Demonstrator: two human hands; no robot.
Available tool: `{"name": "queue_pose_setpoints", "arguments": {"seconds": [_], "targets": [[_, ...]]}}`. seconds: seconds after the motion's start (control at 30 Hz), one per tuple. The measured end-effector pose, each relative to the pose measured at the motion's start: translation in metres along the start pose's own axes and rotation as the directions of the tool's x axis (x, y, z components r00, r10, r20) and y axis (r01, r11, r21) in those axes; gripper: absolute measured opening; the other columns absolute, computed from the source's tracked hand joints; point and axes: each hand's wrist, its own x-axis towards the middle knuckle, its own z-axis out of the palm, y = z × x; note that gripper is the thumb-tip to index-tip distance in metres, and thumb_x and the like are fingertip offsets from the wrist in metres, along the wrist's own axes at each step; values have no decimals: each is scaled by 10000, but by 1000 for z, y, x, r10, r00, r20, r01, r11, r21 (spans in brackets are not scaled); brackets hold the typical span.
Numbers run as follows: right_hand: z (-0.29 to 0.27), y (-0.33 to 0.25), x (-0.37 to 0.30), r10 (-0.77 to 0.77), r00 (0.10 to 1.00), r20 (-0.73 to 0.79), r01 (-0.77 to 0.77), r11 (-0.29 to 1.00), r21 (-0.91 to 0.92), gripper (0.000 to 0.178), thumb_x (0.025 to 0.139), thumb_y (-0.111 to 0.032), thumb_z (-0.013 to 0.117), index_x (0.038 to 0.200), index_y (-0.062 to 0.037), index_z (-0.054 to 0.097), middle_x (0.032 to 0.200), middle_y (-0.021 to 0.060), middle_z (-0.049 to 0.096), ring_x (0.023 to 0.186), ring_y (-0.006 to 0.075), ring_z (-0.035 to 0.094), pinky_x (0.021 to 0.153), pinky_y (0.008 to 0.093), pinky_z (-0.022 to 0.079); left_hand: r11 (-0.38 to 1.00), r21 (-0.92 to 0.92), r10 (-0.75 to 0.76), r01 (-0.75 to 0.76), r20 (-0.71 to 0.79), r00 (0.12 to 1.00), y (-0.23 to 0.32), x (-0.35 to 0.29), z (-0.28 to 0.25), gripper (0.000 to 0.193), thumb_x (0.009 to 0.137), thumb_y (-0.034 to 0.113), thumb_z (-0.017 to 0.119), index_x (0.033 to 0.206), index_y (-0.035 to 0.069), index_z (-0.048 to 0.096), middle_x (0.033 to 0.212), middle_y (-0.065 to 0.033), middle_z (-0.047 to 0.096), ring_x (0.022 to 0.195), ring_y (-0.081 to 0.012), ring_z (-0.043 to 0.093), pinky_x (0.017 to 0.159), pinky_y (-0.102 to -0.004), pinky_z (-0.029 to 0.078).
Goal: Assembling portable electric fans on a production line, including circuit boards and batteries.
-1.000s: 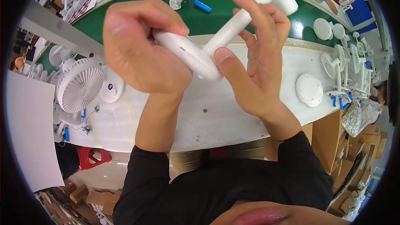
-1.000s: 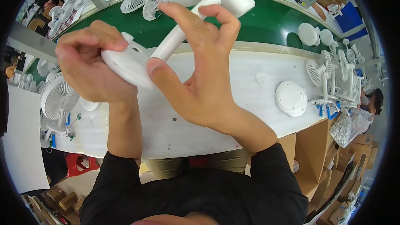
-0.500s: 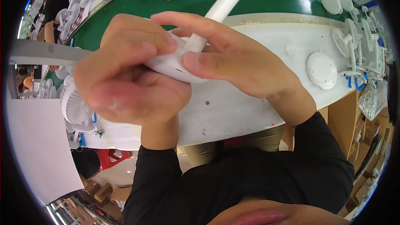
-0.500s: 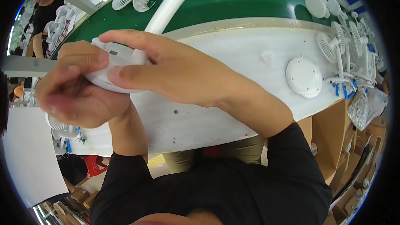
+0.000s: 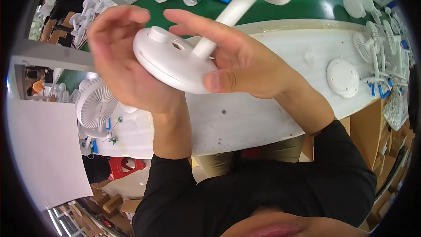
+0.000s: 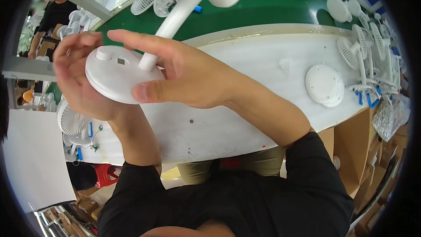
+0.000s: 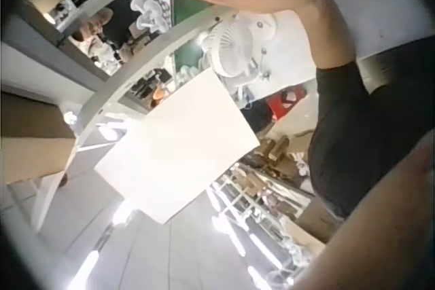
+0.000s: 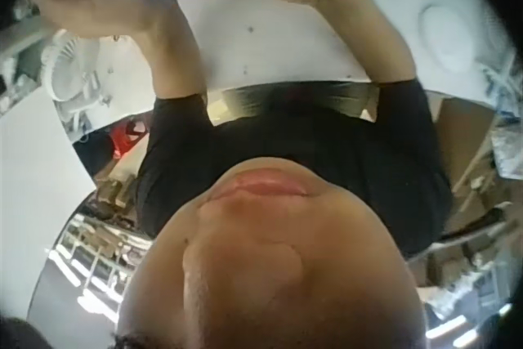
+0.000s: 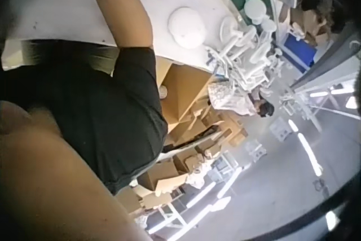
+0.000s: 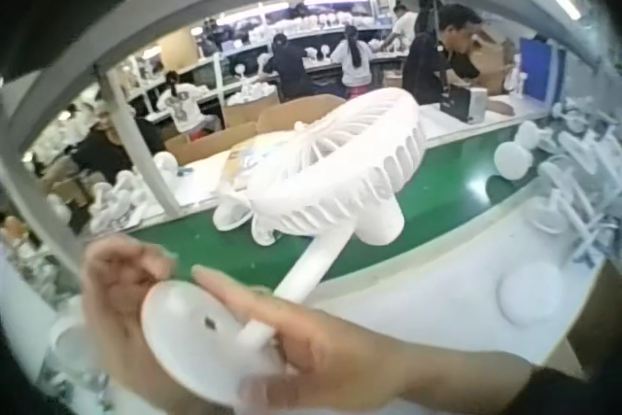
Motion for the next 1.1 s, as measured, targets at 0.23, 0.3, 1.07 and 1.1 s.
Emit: {"name": "queue_pose_setpoints", "arguments": {"seconds": [0.23, 0.3, 1.07, 1.1], "targets": [[-2, -6, -6, -54, 998, -28, 53, 998, -44, 811, 844, -155, 750, 1508, 2, 312, 1333, 184, 474, 1193, 271, 492, 1032, 346, 400, 934, -329, -98, 141, 143, 985, -19, 1, -9, 385, 1070, 315, 237, 1028, 81, 540, 680, -42, 543, 680, -176, 534, 769, -337, 459], [1, -12, -7, -16, 998, -54, 14, 999, -33, 819, 840, -154, 754, 1509, 1, 308, 1323, 185, 480, 1190, 267, 492, 1026, 347, 405, 928, -354, -50, 113, 181, 982, -19, 0, -9, 370, 1069, 301, 248, 1033, 89, 549, 678, -38, 535, 690, -184, 536, 820, -371, 469], [7, -12, -5, -78, 995, -59, 70, 989, -128, 721, 767, -154, 779, 1391, -22, 445, 1168, 168, 607, 1018, 261, 597, 897, 352, 493, 985, -150, -46, 82, 229, 972, 18, -3, 8, 366, 1052, 267, 247, 925, 85, 539, 626, 1, 426, 687, -166, 496, 791, -352, 441], [6, -13, -5, -70, 995, -67, 60, 989, -135, 721, 763, -153, 781, 1390, -24, 449, 1170, 166, 609, 1021, 262, 598, 899, 352, 493, 983, -159, -50, 88, 232, 971, 17, -4, 8, 372, 1051, 271, 244, 923, 84, 540, 629, 0, 427, 687, -165, 492, 792, -352, 439]]}}
